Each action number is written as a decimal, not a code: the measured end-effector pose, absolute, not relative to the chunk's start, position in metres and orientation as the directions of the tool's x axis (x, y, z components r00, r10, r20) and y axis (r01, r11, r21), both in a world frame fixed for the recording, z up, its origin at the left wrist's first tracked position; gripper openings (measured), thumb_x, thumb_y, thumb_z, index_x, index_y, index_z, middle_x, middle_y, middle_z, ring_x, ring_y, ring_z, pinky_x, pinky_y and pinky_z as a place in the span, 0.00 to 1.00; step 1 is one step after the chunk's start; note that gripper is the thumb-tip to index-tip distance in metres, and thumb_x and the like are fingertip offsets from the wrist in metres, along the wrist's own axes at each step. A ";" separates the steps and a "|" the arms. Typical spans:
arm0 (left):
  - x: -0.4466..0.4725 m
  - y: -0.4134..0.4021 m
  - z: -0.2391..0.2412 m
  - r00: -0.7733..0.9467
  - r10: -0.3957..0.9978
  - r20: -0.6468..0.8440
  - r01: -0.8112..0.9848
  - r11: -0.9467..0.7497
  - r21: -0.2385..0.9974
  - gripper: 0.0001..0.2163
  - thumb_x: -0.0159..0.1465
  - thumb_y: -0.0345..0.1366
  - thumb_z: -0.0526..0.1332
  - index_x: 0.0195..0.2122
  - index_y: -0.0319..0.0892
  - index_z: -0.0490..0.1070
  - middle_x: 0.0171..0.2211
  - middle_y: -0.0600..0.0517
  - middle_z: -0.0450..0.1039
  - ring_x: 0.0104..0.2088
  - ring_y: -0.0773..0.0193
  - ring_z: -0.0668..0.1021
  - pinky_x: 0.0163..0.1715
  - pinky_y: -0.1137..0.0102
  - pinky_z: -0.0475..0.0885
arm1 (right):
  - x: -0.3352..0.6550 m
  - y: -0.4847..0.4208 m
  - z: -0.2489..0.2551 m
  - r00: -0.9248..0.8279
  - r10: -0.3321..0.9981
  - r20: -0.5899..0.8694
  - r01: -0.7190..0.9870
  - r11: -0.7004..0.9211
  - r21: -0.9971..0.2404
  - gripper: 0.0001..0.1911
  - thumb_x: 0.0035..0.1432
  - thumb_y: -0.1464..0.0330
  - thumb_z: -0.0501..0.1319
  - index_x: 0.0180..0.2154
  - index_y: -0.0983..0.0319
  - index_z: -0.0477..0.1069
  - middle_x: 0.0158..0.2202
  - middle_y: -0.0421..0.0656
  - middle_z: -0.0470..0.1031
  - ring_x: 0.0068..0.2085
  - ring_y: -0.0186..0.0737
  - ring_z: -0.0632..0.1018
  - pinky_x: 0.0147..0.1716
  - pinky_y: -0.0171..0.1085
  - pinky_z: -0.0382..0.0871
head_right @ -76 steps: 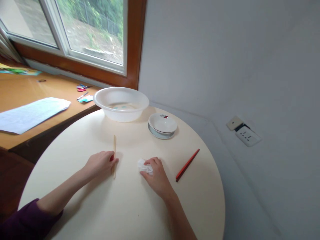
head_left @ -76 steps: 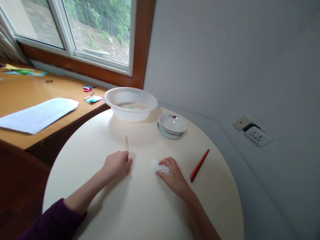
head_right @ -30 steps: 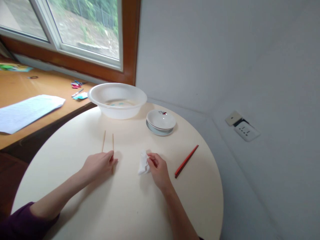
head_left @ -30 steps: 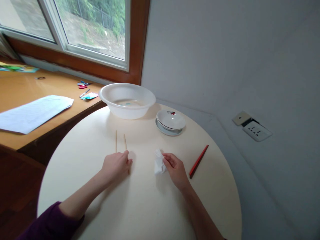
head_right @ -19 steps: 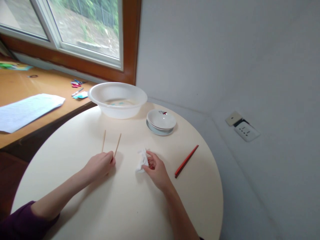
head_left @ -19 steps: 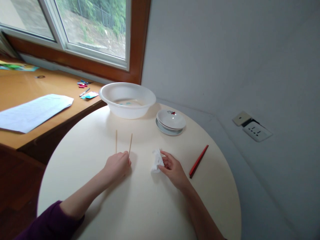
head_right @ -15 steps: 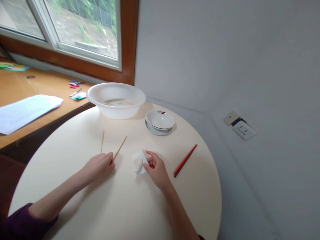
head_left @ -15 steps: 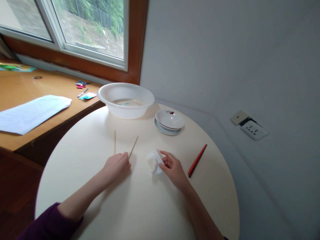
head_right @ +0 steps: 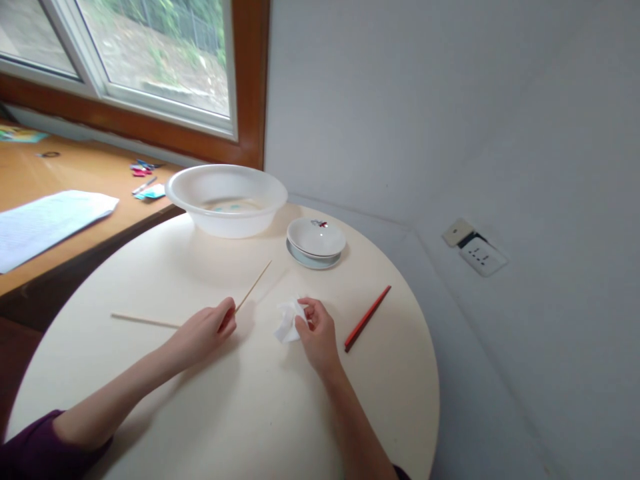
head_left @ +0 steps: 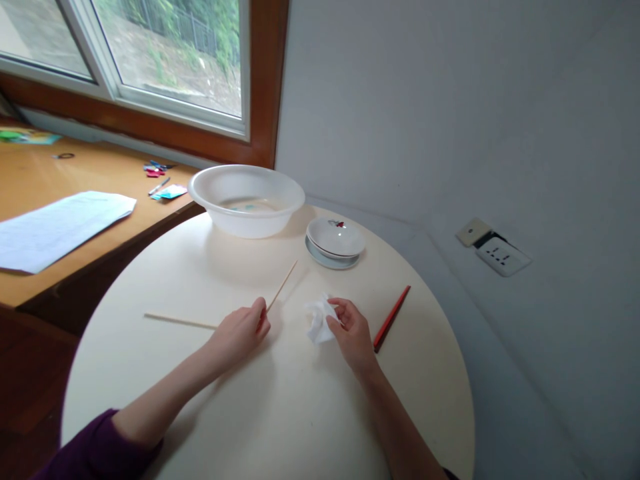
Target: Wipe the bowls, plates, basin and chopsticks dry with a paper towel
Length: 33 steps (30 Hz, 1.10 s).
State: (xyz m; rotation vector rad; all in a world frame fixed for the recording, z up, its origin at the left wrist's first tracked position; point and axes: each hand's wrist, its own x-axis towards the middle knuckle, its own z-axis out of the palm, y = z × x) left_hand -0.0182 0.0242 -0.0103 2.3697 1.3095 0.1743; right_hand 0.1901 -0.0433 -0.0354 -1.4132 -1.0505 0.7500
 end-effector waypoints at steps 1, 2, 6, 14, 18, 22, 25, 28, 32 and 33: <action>-0.018 0.025 -0.012 0.546 0.833 -0.090 0.771 -0.457 0.443 0.03 0.58 0.32 0.45 0.29 0.44 0.55 0.21 0.54 0.65 0.23 0.63 0.68 0.23 0.70 0.55 | 0.190 -0.043 -0.035 0.398 0.907 0.134 0.172 0.070 -0.983 0.13 0.44 0.70 0.59 0.37 0.61 0.67 0.23 0.34 0.62 0.25 0.30 0.67 0.23 0.29 0.62; -0.018 0.025 -0.013 0.544 0.835 -0.087 0.765 -0.450 0.462 0.03 0.59 0.33 0.45 0.29 0.45 0.54 0.21 0.54 0.64 0.22 0.63 0.67 0.23 0.70 0.55 | 0.190 -0.043 -0.035 0.402 0.905 0.137 0.171 0.073 -0.983 0.13 0.44 0.70 0.59 0.37 0.61 0.67 0.24 0.35 0.63 0.25 0.31 0.67 0.23 0.30 0.62; -0.018 0.029 -0.017 0.538 0.840 -0.070 0.743 -0.434 0.510 0.03 0.58 0.33 0.46 0.27 0.45 0.53 0.19 0.57 0.59 0.21 0.64 0.65 0.22 0.71 0.54 | 0.190 -0.044 -0.035 0.402 0.905 0.140 0.163 0.080 -0.983 0.13 0.44 0.70 0.59 0.37 0.61 0.66 0.24 0.35 0.64 0.25 0.31 0.68 0.22 0.29 0.62; -0.016 0.028 -0.018 0.553 0.833 -0.035 0.700 -0.441 0.562 0.04 0.58 0.33 0.46 0.26 0.45 0.52 0.18 0.58 0.57 0.21 0.65 0.63 0.22 0.71 0.54 | 0.189 -0.044 -0.035 0.384 0.911 0.153 0.170 0.093 -0.981 0.13 0.45 0.71 0.58 0.37 0.62 0.66 0.22 0.34 0.63 0.23 0.30 0.66 0.22 0.29 0.60; -0.019 0.031 -0.016 0.525 0.850 0.032 0.672 -0.438 0.597 0.04 0.58 0.33 0.46 0.27 0.45 0.52 0.19 0.58 0.58 0.21 0.65 0.64 0.23 0.71 0.56 | 0.189 -0.044 -0.035 0.393 0.909 0.140 0.147 0.088 -0.985 0.13 0.45 0.71 0.58 0.37 0.62 0.65 0.22 0.34 0.63 0.23 0.29 0.66 0.22 0.29 0.59; -0.031 0.040 -0.013 0.468 0.883 0.034 0.654 -0.372 0.659 0.05 0.60 0.35 0.44 0.35 0.45 0.56 0.18 0.58 0.59 0.20 0.65 0.65 0.23 0.72 0.58 | 0.189 -0.044 -0.035 0.393 0.909 0.137 0.138 0.089 -0.986 0.13 0.45 0.71 0.58 0.37 0.62 0.65 0.22 0.34 0.62 0.23 0.30 0.66 0.22 0.30 0.59; -0.042 0.047 -0.007 0.470 0.881 -0.044 0.694 -0.338 0.636 0.09 0.60 0.35 0.44 0.40 0.43 0.58 0.19 0.58 0.60 0.20 0.64 0.66 0.23 0.72 0.59 | 0.189 -0.044 -0.035 0.388 0.910 0.143 0.144 0.093 -0.985 0.13 0.44 0.70 0.58 0.37 0.62 0.65 0.22 0.34 0.62 0.23 0.30 0.66 0.22 0.30 0.59; -0.052 0.050 0.000 0.554 0.816 -0.165 0.737 -0.389 0.553 0.10 0.56 0.38 0.51 0.38 0.42 0.63 0.23 0.55 0.64 0.24 0.63 0.69 0.24 0.72 0.60 | 0.189 -0.043 -0.035 0.384 0.912 0.143 0.156 0.088 -0.984 0.13 0.44 0.70 0.58 0.36 0.62 0.66 0.22 0.34 0.62 0.23 0.30 0.66 0.22 0.30 0.59; -0.055 0.048 0.006 0.570 0.776 -0.270 0.785 -0.419 0.455 0.09 0.53 0.36 0.53 0.33 0.41 0.69 0.27 0.51 0.68 0.27 0.62 0.71 0.26 0.71 0.61 | 0.189 -0.042 -0.036 0.382 0.913 0.139 0.161 0.082 -0.983 0.13 0.44 0.70 0.58 0.36 0.62 0.66 0.22 0.33 0.61 0.23 0.30 0.65 0.22 0.30 0.59; -0.055 0.047 0.007 0.572 0.773 -0.275 0.791 -0.429 0.437 0.08 0.53 0.35 0.53 0.31 0.41 0.69 0.26 0.50 0.69 0.27 0.62 0.71 0.26 0.71 0.61 | 0.189 -0.042 -0.036 0.382 0.914 0.138 0.158 0.083 -0.984 0.13 0.44 0.70 0.58 0.36 0.62 0.66 0.22 0.33 0.61 0.23 0.30 0.65 0.22 0.30 0.59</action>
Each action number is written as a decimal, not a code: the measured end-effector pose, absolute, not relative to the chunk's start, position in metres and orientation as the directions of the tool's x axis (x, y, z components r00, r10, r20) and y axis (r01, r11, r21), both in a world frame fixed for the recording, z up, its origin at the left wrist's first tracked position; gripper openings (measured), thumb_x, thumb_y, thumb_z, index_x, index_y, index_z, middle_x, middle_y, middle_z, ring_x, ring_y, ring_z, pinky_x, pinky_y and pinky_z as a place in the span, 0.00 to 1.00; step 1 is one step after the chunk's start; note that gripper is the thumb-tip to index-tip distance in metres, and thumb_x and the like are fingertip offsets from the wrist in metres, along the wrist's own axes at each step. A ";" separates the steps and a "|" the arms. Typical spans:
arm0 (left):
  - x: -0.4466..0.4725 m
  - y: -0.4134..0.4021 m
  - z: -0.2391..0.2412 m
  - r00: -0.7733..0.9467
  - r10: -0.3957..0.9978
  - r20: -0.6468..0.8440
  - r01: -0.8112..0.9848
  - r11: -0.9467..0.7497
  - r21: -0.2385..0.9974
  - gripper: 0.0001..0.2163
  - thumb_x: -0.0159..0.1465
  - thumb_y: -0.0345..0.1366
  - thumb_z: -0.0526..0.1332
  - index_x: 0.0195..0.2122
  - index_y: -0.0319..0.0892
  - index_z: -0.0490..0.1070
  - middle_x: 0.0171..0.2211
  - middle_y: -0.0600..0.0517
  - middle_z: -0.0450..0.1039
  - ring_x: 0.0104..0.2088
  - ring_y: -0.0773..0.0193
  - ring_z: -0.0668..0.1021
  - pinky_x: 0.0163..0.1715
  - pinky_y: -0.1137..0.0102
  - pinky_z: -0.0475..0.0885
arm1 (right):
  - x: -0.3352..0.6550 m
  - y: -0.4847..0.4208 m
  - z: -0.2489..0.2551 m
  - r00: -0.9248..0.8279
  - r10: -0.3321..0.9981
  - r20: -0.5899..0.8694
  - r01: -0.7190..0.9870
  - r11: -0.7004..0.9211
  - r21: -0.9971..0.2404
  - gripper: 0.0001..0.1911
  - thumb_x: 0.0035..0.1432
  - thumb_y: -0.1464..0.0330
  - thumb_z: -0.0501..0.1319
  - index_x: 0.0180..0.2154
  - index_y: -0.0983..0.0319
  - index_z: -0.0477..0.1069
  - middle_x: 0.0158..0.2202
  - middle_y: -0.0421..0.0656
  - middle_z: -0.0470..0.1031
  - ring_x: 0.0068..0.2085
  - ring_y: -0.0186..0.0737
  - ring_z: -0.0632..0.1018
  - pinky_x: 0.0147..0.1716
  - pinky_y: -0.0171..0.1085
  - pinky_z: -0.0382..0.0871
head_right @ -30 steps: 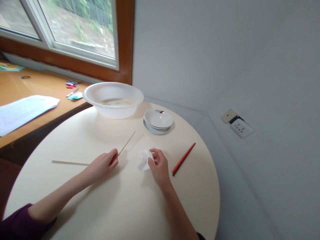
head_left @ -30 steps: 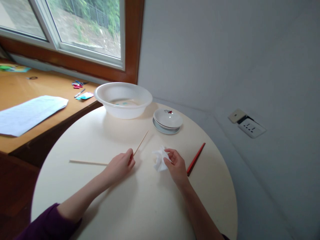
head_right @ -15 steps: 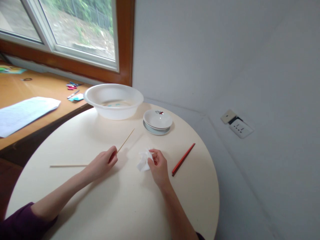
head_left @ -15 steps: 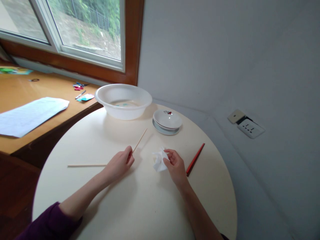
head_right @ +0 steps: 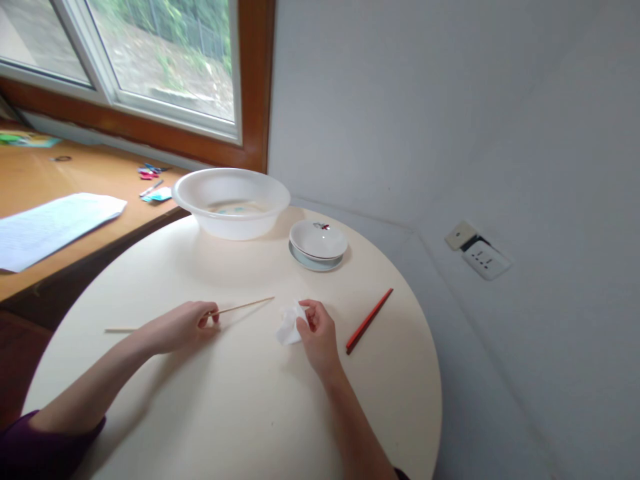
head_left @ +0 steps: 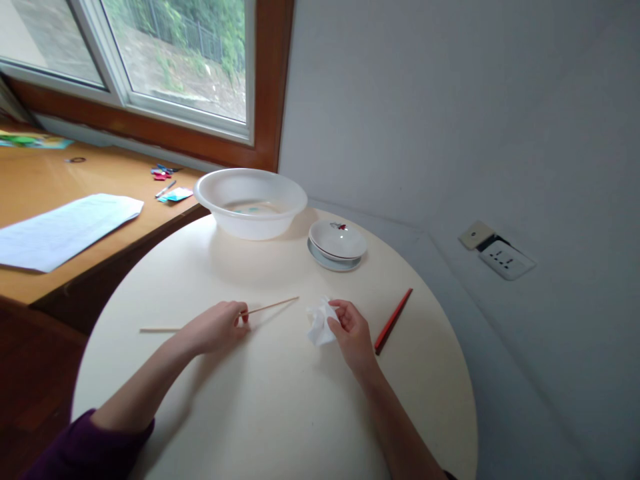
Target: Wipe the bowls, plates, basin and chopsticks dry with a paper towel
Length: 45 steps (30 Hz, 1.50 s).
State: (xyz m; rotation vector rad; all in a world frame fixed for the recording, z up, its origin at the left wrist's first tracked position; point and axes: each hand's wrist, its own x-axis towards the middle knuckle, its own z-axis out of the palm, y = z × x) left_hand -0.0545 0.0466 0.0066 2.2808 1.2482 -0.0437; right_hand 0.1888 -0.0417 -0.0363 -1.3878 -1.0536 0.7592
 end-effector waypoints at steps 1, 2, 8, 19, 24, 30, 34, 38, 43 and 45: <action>-0.054 0.046 0.007 0.578 0.769 -0.273 0.791 -0.445 0.420 0.08 0.53 0.33 0.52 0.29 0.41 0.70 0.26 0.50 0.69 0.27 0.62 0.71 0.26 0.71 0.61 | 0.189 -0.042 -0.036 0.382 0.914 0.138 0.155 0.084 -0.984 0.13 0.44 0.70 0.58 0.36 0.62 0.66 0.22 0.33 0.61 0.23 0.30 0.65 0.22 0.30 0.59; -0.053 0.045 0.006 0.588 0.765 -0.264 0.787 -0.464 0.406 0.07 0.53 0.32 0.52 0.28 0.41 0.70 0.25 0.50 0.69 0.27 0.62 0.71 0.26 0.71 0.61 | 0.189 -0.042 -0.037 0.383 0.913 0.139 0.154 0.085 -0.984 0.13 0.43 0.70 0.58 0.36 0.62 0.66 0.22 0.33 0.61 0.23 0.30 0.65 0.22 0.30 0.59; -0.052 0.045 0.002 0.652 0.735 -0.185 0.723 -0.530 0.444 0.09 0.52 0.27 0.50 0.29 0.42 0.68 0.23 0.52 0.68 0.25 0.63 0.70 0.25 0.72 0.59 | 0.190 -0.042 -0.037 0.386 0.912 0.139 0.155 0.085 -0.984 0.13 0.44 0.70 0.58 0.37 0.62 0.66 0.22 0.34 0.63 0.23 0.30 0.66 0.22 0.30 0.59; -0.051 0.053 -0.018 0.647 0.756 -0.097 0.683 -0.519 0.514 0.09 0.50 0.25 0.48 0.27 0.42 0.65 0.30 0.50 0.65 0.27 0.63 0.70 0.29 0.71 0.63 | 0.189 -0.042 -0.034 0.414 0.902 0.127 0.119 0.085 -0.989 0.13 0.43 0.71 0.59 0.35 0.62 0.67 0.21 0.34 0.64 0.22 0.30 0.66 0.21 0.30 0.59; -0.046 0.054 -0.016 0.578 0.815 -0.030 0.674 -0.456 0.581 0.07 0.54 0.31 0.49 0.28 0.41 0.66 0.31 0.49 0.65 0.28 0.62 0.70 0.30 0.69 0.64 | 0.191 -0.043 -0.035 0.445 0.889 0.108 0.072 0.085 -0.994 0.13 0.42 0.70 0.59 0.35 0.62 0.68 0.22 0.35 0.66 0.23 0.31 0.67 0.22 0.30 0.60; -0.031 0.038 -0.001 0.457 0.885 0.091 0.445 -0.317 0.837 0.14 0.61 0.43 0.47 0.27 0.41 0.65 0.19 0.56 0.59 0.22 0.66 0.66 0.24 0.71 0.61 | 0.193 -0.044 -0.032 0.528 0.829 0.187 0.145 0.129 -0.981 0.10 0.45 0.67 0.60 0.34 0.62 0.69 0.29 0.40 0.71 0.30 0.35 0.71 0.28 0.33 0.65; -0.014 0.010 -0.001 0.517 0.852 0.084 0.118 -0.168 0.979 0.14 0.62 0.46 0.47 0.28 0.42 0.62 0.16 0.60 0.54 0.18 0.71 0.60 0.19 0.74 0.56 | 0.187 -0.046 -0.030 0.530 0.799 0.284 0.288 0.145 -0.947 0.09 0.48 0.67 0.59 0.35 0.60 0.69 0.30 0.40 0.67 0.31 0.35 0.70 0.30 0.34 0.66; 0.005 -0.017 -0.008 0.623 0.782 0.015 0.003 -0.022 1.000 0.17 0.61 0.50 0.47 0.31 0.41 0.61 0.14 0.62 0.52 0.16 0.72 0.57 0.17 0.75 0.53 | 0.168 -0.051 -0.027 0.510 0.810 0.290 0.293 0.153 -0.944 0.10 0.50 0.68 0.59 0.38 0.59 0.66 0.27 0.37 0.64 0.29 0.33 0.69 0.30 0.33 0.67; 0.017 -0.028 -0.015 0.673 0.739 -0.020 -0.004 0.030 1.000 0.19 0.59 0.54 0.49 0.30 0.40 0.63 0.13 0.62 0.52 0.15 0.73 0.56 0.15 0.74 0.51 | 0.141 -0.057 -0.023 0.433 0.880 0.195 0.148 0.144 -0.979 0.14 0.49 0.68 0.59 0.40 0.58 0.63 0.26 0.35 0.60 0.26 0.32 0.69 0.27 0.33 0.68; 0.018 -0.026 -0.017 0.657 0.753 -0.026 -0.007 0.041 0.999 0.19 0.58 0.54 0.49 0.29 0.40 0.62 0.14 0.62 0.53 0.15 0.73 0.56 0.15 0.74 0.50 | 0.135 -0.059 -0.020 0.428 0.884 0.187 0.071 0.173 -0.982 0.15 0.49 0.68 0.60 0.41 0.58 0.62 0.26 0.34 0.59 0.26 0.31 0.68 0.27 0.33 0.69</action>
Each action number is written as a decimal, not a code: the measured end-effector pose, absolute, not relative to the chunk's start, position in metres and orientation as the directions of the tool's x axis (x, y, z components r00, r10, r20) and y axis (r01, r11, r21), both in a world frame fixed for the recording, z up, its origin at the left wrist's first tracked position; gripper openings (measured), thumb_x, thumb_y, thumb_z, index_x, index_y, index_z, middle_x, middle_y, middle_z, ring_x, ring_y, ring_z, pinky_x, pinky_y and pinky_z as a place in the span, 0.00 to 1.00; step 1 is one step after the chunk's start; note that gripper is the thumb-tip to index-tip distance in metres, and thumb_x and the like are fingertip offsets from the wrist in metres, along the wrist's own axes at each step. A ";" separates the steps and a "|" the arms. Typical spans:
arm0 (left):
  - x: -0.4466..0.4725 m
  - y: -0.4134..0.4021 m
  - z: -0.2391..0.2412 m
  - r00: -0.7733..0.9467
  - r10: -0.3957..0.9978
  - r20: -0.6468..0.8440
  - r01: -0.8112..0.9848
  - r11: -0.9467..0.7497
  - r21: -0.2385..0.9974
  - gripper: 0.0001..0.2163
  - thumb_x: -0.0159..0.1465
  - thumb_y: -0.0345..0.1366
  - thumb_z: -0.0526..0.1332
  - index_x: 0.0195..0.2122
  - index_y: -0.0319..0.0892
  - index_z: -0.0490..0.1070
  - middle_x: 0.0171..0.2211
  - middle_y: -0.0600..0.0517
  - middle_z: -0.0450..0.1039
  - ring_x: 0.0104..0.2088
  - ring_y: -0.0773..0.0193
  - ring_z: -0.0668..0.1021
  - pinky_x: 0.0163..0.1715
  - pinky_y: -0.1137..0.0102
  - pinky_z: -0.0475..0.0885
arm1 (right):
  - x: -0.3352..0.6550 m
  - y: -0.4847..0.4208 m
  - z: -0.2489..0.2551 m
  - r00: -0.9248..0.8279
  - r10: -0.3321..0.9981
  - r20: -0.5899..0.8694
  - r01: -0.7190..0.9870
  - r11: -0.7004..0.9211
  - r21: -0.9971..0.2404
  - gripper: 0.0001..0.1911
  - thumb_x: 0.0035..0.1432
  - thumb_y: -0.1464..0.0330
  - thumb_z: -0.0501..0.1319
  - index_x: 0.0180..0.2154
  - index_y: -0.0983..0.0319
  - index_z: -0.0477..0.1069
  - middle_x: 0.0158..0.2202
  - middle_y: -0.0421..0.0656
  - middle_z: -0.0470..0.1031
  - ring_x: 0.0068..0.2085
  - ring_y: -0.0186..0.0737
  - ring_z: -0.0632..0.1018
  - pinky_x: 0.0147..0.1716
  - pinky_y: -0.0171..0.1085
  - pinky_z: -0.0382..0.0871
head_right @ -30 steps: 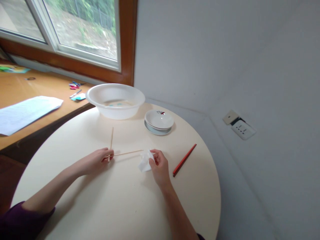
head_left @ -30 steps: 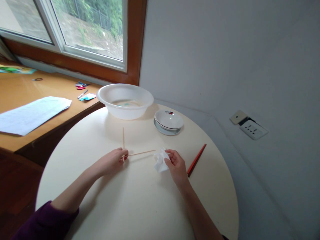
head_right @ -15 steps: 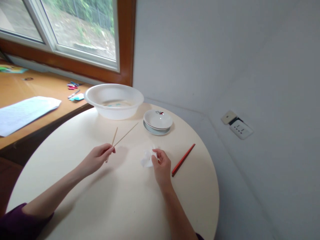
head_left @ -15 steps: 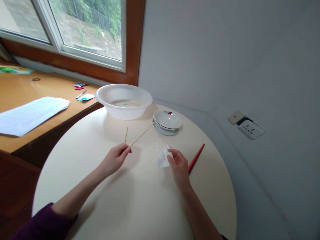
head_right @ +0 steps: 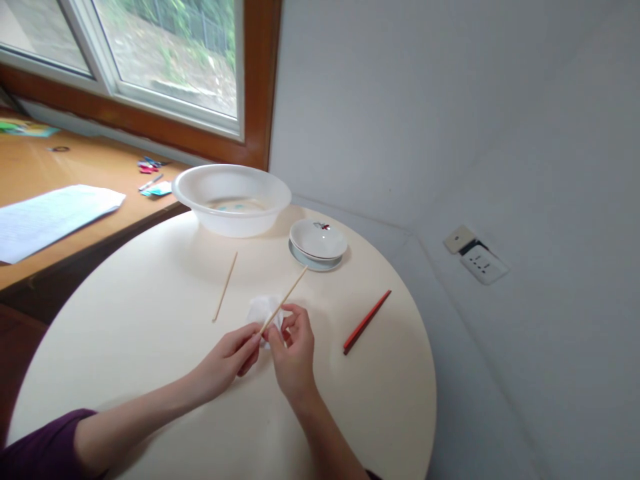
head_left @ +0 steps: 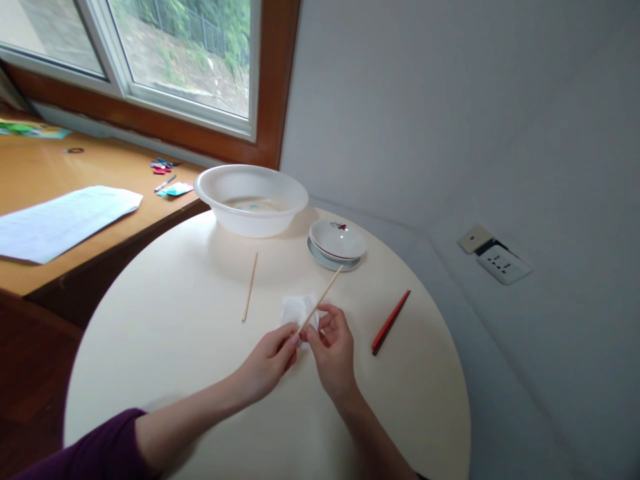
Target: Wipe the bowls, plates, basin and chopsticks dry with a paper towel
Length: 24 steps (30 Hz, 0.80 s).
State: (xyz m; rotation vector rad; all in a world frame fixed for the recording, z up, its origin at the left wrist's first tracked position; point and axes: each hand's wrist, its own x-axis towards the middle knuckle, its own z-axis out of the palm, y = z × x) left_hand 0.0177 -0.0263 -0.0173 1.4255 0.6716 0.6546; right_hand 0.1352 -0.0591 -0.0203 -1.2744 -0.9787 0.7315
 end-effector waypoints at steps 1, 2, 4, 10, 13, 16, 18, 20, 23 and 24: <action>0.018 -0.025 -0.018 0.649 0.760 -0.033 -0.009 0.051 0.999 0.19 0.58 0.54 0.50 0.29 0.40 0.62 0.14 0.62 0.53 0.15 0.73 0.56 0.15 0.74 0.50 | 0.134 -0.059 -0.019 0.436 0.879 0.195 0.045 0.195 -0.980 0.16 0.49 0.68 0.60 0.41 0.58 0.61 0.25 0.34 0.58 0.25 0.31 0.68 0.27 0.33 0.68; 0.017 -0.024 -0.019 0.644 0.764 -0.040 -0.013 0.063 0.998 0.19 0.58 0.54 0.50 0.30 0.40 0.62 0.14 0.62 0.53 0.15 0.73 0.56 0.15 0.75 0.50 | 0.134 -0.059 -0.019 0.448 0.871 0.204 0.022 0.217 -0.976 0.17 0.48 0.69 0.61 0.42 0.58 0.61 0.24 0.33 0.57 0.25 0.30 0.67 0.27 0.33 0.67; 0.017 -0.023 -0.021 0.640 0.766 -0.050 -0.021 0.082 0.996 0.19 0.58 0.53 0.50 0.30 0.40 0.62 0.14 0.62 0.53 0.14 0.73 0.56 0.15 0.75 0.50 | 0.136 -0.058 -0.019 0.476 0.856 0.201 -0.037 0.248 -0.968 0.19 0.48 0.68 0.61 0.43 0.57 0.59 0.23 0.32 0.56 0.23 0.30 0.65 0.26 0.32 0.65; 0.018 -0.023 -0.025 0.632 0.773 -0.063 -0.074 0.142 0.987 0.18 0.58 0.54 0.50 0.28 0.42 0.59 0.12 0.63 0.52 0.14 0.73 0.55 0.13 0.76 0.50 | 0.144 -0.052 -0.018 0.510 0.858 -0.062 -0.361 0.148 -0.921 0.19 0.41 0.68 0.61 0.39 0.57 0.62 0.20 0.31 0.54 0.23 0.31 0.66 0.25 0.32 0.62; 0.019 -0.022 -0.027 0.632 0.771 -0.075 -0.089 0.168 0.982 0.18 0.58 0.54 0.51 0.28 0.42 0.59 0.12 0.63 0.52 0.14 0.74 0.55 0.13 0.77 0.50 | 0.145 -0.051 -0.017 0.506 0.852 -0.133 -0.412 0.104 -0.905 0.19 0.39 0.68 0.60 0.38 0.58 0.62 0.21 0.33 0.59 0.25 0.33 0.68 0.25 0.33 0.63; 0.019 -0.022 -0.028 0.639 0.764 -0.084 -0.096 0.188 0.977 0.17 0.58 0.53 0.51 0.27 0.42 0.59 0.12 0.63 0.53 0.13 0.74 0.55 0.13 0.77 0.49 | 0.144 -0.052 -0.016 0.495 0.862 -0.110 -0.427 0.131 -0.895 0.19 0.38 0.68 0.60 0.37 0.57 0.61 0.24 0.35 0.66 0.27 0.34 0.69 0.26 0.34 0.63; 0.020 -0.022 -0.029 0.642 0.761 -0.090 -0.101 0.200 0.974 0.17 0.58 0.53 0.51 0.26 0.42 0.59 0.11 0.63 0.53 0.12 0.75 0.54 0.12 0.77 0.49 | 0.143 -0.054 -0.015 0.461 0.884 -0.073 -0.449 0.162 -0.879 0.18 0.38 0.69 0.59 0.36 0.57 0.61 0.26 0.36 0.68 0.27 0.35 0.70 0.26 0.34 0.63; 0.020 -0.022 -0.030 0.642 0.760 -0.098 -0.100 0.210 0.972 0.18 0.57 0.53 0.52 0.25 0.42 0.59 0.11 0.63 0.53 0.12 0.75 0.54 0.12 0.77 0.48 | 0.142 -0.055 -0.014 0.421 0.906 -0.042 -0.490 0.188 -0.851 0.17 0.37 0.70 0.57 0.35 0.57 0.61 0.26 0.37 0.70 0.27 0.35 0.70 0.28 0.34 0.63; 0.021 -0.022 -0.031 0.647 0.755 -0.107 -0.105 0.227 0.968 0.18 0.57 0.53 0.52 0.25 0.42 0.59 0.11 0.63 0.53 0.12 0.75 0.54 0.12 0.77 0.48 | 0.142 -0.056 -0.013 0.404 0.914 -0.043 -0.534 0.198 -0.822 0.18 0.34 0.72 0.54 0.34 0.56 0.60 0.26 0.36 0.70 0.27 0.35 0.70 0.28 0.34 0.64; 0.021 -0.022 -0.032 0.653 0.750 -0.106 -0.110 0.232 0.966 0.18 0.57 0.53 0.52 0.25 0.42 0.59 0.11 0.63 0.53 0.12 0.75 0.54 0.12 0.77 0.48 | 0.142 -0.056 -0.013 0.412 0.910 -0.054 -0.535 0.194 -0.822 0.18 0.34 0.72 0.54 0.33 0.56 0.59 0.25 0.35 0.70 0.27 0.34 0.70 0.28 0.34 0.63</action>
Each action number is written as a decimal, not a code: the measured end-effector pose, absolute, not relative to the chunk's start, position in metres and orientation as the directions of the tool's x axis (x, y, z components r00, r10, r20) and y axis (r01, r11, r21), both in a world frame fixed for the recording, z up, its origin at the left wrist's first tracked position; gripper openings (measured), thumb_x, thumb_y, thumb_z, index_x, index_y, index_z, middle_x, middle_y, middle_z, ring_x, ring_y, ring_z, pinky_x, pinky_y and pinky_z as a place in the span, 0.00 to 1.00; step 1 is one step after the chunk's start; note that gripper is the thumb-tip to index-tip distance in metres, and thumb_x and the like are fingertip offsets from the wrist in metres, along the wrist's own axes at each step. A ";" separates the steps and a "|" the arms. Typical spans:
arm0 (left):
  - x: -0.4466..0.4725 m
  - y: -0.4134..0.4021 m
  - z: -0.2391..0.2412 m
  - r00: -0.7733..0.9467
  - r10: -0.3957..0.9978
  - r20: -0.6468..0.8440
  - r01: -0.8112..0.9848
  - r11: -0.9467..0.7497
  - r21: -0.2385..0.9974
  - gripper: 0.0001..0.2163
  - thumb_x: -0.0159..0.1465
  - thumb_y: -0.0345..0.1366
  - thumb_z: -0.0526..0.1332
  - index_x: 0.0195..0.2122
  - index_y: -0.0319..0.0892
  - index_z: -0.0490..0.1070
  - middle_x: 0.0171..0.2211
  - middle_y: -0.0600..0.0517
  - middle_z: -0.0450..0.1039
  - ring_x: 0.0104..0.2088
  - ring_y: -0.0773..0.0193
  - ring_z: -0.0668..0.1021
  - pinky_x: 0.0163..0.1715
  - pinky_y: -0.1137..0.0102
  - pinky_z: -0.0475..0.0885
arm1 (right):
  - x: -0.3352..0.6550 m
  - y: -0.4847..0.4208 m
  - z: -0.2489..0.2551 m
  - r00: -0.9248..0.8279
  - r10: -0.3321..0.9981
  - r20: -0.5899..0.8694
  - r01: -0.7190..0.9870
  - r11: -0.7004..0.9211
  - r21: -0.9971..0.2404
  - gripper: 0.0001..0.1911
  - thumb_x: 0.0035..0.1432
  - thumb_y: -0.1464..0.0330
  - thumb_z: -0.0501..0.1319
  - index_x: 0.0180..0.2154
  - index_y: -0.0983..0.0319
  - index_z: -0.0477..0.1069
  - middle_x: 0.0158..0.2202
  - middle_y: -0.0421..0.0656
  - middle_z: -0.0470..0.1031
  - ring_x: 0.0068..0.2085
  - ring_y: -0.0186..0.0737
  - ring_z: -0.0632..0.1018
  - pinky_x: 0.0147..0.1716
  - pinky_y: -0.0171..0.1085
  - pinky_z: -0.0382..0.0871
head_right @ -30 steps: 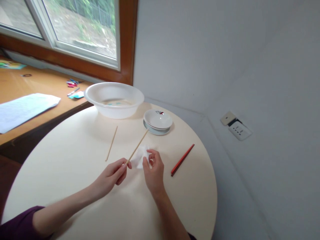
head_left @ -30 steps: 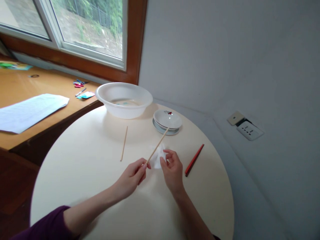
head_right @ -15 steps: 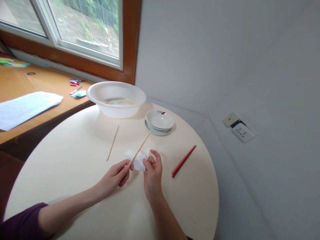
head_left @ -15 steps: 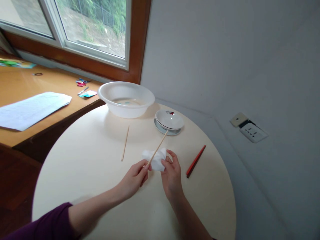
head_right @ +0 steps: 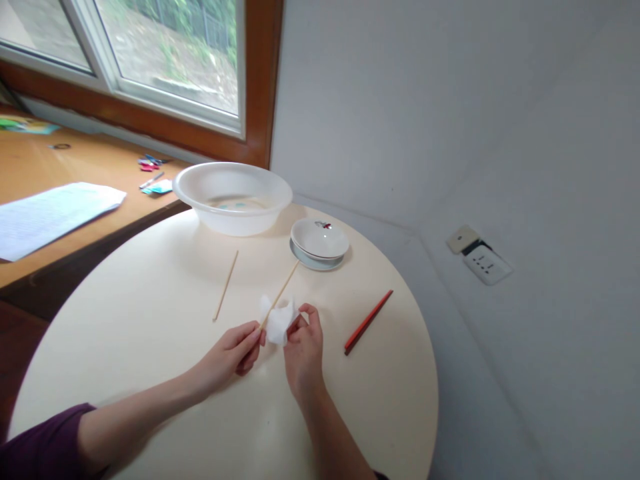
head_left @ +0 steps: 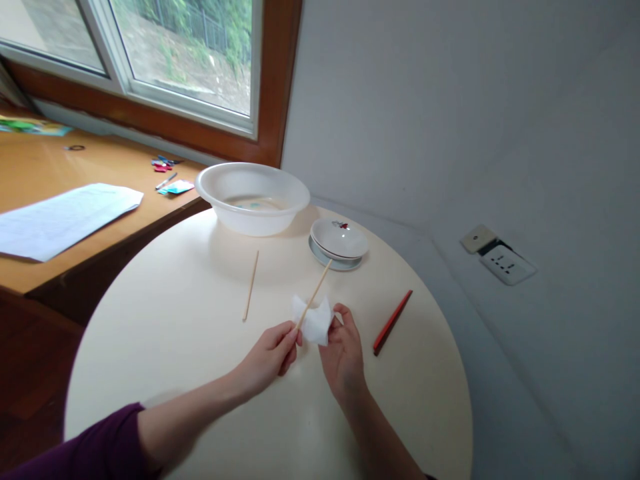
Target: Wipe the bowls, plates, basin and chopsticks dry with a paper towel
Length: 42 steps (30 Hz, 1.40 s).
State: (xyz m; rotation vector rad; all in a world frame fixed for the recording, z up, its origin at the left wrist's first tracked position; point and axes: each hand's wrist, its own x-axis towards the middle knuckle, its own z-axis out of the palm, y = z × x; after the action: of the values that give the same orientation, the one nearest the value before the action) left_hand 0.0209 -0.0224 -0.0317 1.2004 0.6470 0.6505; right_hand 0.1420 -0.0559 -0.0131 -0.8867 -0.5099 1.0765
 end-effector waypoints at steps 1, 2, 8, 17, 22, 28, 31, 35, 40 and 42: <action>0.021 -0.023 -0.032 0.661 0.743 -0.102 -0.115 0.235 0.965 0.17 0.58 0.52 0.52 0.25 0.42 0.59 0.11 0.63 0.52 0.12 0.75 0.54 0.12 0.77 0.48 | 0.142 -0.056 -0.013 0.419 0.906 -0.063 -0.531 0.189 -0.826 0.18 0.34 0.72 0.54 0.33 0.56 0.58 0.25 0.34 0.70 0.25 0.33 0.69 0.26 0.32 0.62; 0.021 -0.023 -0.032 0.670 0.736 -0.099 -0.119 0.238 0.964 0.17 0.58 0.52 0.52 0.25 0.42 0.59 0.11 0.63 0.52 0.12 0.75 0.54 0.12 0.77 0.48 | 0.142 -0.056 -0.013 0.423 0.903 -0.068 -0.525 0.183 -0.831 0.18 0.35 0.73 0.55 0.33 0.56 0.58 0.25 0.34 0.69 0.24 0.32 0.68 0.25 0.31 0.61; 0.020 -0.022 -0.031 0.687 0.719 -0.103 -0.134 0.265 0.955 0.17 0.58 0.52 0.53 0.25 0.42 0.58 0.11 0.63 0.52 0.12 0.76 0.54 0.12 0.78 0.49 | 0.139 -0.052 -0.018 0.432 0.901 -0.048 -0.474 0.181 -0.862 0.19 0.36 0.73 0.61 0.32 0.57 0.55 0.25 0.33 0.70 0.25 0.30 0.69 0.24 0.29 0.60; 0.018 -0.024 -0.030 0.722 0.678 -0.138 -0.113 0.312 0.944 0.13 0.57 0.47 0.55 0.26 0.41 0.61 0.11 0.65 0.47 0.12 0.76 0.50 0.11 0.78 0.47 | 0.141 -0.053 -0.030 0.226 0.974 -0.028 -0.211 0.021 -0.977 0.06 0.38 0.74 0.61 0.20 0.62 0.64 0.21 0.36 0.68 0.25 0.32 0.68 0.28 0.32 0.61; 0.015 -0.022 -0.025 0.718 0.682 -0.140 -0.069 0.270 0.960 0.14 0.56 0.47 0.56 0.25 0.40 0.62 0.12 0.64 0.48 0.13 0.76 0.52 0.12 0.78 0.48 | 0.139 -0.054 -0.021 0.224 0.975 -0.011 -0.160 0.025 -0.987 0.07 0.36 0.74 0.63 0.21 0.62 0.65 0.19 0.34 0.65 0.23 0.30 0.63 0.23 0.30 0.58; 0.014 -0.021 -0.021 0.714 0.679 -0.174 0.020 0.229 0.973 0.18 0.53 0.51 0.57 0.23 0.40 0.62 0.10 0.64 0.48 0.12 0.76 0.53 0.12 0.78 0.49 | 0.145 -0.055 -0.019 0.124 0.990 0.069 -0.153 0.087 -0.984 0.05 0.41 0.73 0.62 0.18 0.62 0.66 0.18 0.34 0.64 0.23 0.30 0.63 0.23 0.30 0.57; 0.014 -0.023 -0.015 0.728 0.647 -0.228 0.037 0.295 0.955 0.21 0.50 0.56 0.57 0.21 0.42 0.58 0.10 0.65 0.45 0.11 0.77 0.50 0.10 0.78 0.47 | 0.147 -0.055 -0.019 0.112 0.988 0.107 -0.164 0.124 -0.979 0.04 0.42 0.73 0.62 0.19 0.63 0.69 0.19 0.35 0.65 0.23 0.30 0.62 0.24 0.31 0.58; 0.013 -0.026 -0.005 0.754 0.597 -0.274 0.039 0.375 0.926 0.24 0.47 0.61 0.57 0.21 0.43 0.55 0.10 0.66 0.43 0.11 0.77 0.48 0.09 0.79 0.46 | 0.146 -0.056 -0.017 0.129 0.988 0.080 -0.220 0.108 -0.969 0.03 0.41 0.72 0.64 0.21 0.64 0.71 0.19 0.36 0.66 0.23 0.30 0.62 0.24 0.32 0.57; 0.010 -0.028 0.002 0.786 0.530 -0.319 0.034 0.477 0.878 0.24 0.45 0.60 0.60 0.21 0.43 0.54 0.10 0.66 0.43 0.11 0.78 0.47 0.09 0.80 0.45 | 0.150 -0.056 -0.017 0.095 0.991 0.094 -0.225 0.113 -0.968 0.05 0.40 0.72 0.65 0.18 0.64 0.70 0.18 0.36 0.66 0.22 0.30 0.62 0.23 0.31 0.56; 0.008 -0.028 0.002 0.801 0.492 -0.341 0.025 0.542 0.840 0.24 0.47 0.58 0.61 0.20 0.43 0.53 0.10 0.66 0.42 0.11 0.78 0.47 0.09 0.80 0.43 | 0.156 -0.055 -0.019 0.137 0.986 0.093 -0.253 0.126 -0.959 0.05 0.41 0.71 0.66 0.19 0.63 0.71 0.19 0.36 0.67 0.23 0.31 0.65 0.25 0.32 0.59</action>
State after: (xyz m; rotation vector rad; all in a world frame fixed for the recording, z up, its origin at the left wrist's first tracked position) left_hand 0.0080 -0.0278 0.0017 0.9695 0.5986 0.2978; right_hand 0.1563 -0.0546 -0.0192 -0.9927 -0.9776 1.1528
